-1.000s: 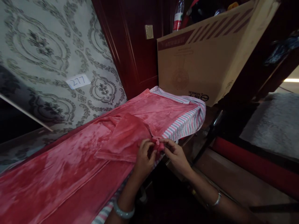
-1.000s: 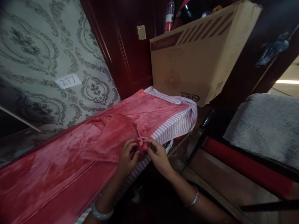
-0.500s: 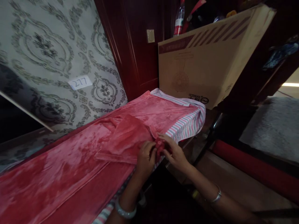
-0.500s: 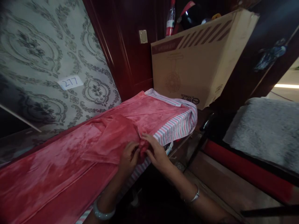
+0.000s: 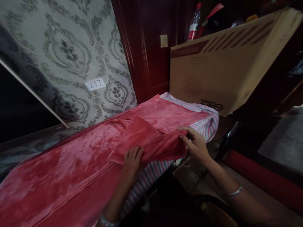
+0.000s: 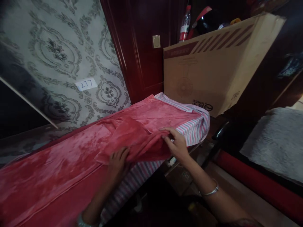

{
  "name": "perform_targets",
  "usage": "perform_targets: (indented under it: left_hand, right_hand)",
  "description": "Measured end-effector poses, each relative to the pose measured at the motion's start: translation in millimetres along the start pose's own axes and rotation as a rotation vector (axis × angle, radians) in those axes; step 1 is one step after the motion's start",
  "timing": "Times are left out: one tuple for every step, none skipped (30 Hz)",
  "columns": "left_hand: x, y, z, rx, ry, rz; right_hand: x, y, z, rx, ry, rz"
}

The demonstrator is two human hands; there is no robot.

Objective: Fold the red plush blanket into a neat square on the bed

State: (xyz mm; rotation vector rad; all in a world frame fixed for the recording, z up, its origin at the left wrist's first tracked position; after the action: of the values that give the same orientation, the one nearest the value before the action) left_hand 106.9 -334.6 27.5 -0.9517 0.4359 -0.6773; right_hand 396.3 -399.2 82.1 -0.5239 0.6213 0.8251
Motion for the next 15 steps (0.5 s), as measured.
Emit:
perform_targets:
  left_hand:
    - [-15,0,-5,-0.012,-0.051,0.054]
    - [-29,-2,-9,-0.023,-0.103,0.096]
    - [-42,-3,-13,-0.028,-0.15,0.126]
    - [-55,-5,-16,-0.026,-0.191,0.143]
    - [-66,-8,-19,-0.018,-0.223,0.148]
    - [-75,-10,-21,-0.003,-0.245,0.138]
    - [-84,-12,-24,0.017,-0.262,0.115]
    - [-91,-15,-25,0.043,-0.277,0.08]
    - [-97,-16,-26,0.071,-0.296,0.034]
    - [-102,-18,-26,0.101,-0.318,-0.023]
    - [-106,-20,-25,0.135,-0.344,-0.087]
    - [-110,-23,-22,0.171,-0.379,-0.156]
    - [-113,-27,-19,0.202,-0.423,-0.228]
    - [-116,-31,-14,0.222,-0.473,-0.304]
    - [-118,-37,-7,0.229,-0.527,-0.38]
  right_hand:
    - [-2,-3,4,0.019,0.022,0.019]
    - [-3,-6,8,0.035,0.041,0.036]
    - [-5,-9,11,0.052,0.061,0.048]
    - [-7,-11,14,0.07,0.082,0.06]
    - [-8,-13,17,0.089,0.102,0.076]
    - [-9,-15,19,0.108,0.121,0.098]
    - [-9,-16,21,0.124,0.137,0.124]
    - [-10,-17,23,0.134,0.15,0.153]
    - [-10,-19,25,0.136,0.161,0.182]
    - [-10,-19,26,0.131,0.172,0.21]
    - [-10,-20,28,0.121,0.185,0.232]
    - [-10,-21,29,0.108,0.198,0.25]
    - [-10,-21,31,0.093,0.211,0.266]
    - [-10,-22,34,0.076,0.222,0.282]
    - [-10,-23,37,0.061,0.229,0.298]
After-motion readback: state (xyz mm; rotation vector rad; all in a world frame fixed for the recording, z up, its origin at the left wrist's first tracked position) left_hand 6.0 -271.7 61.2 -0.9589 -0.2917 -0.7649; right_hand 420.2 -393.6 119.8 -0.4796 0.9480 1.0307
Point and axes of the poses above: each hand's wrist, its own z-axis towards the middle knuckle, its own y-axis out of the palm, x = y × z, the point moved 2 cm from there along z, towards the middle knuckle, and after that the axes turned 2 degrees about z, right-handed, at the moved point
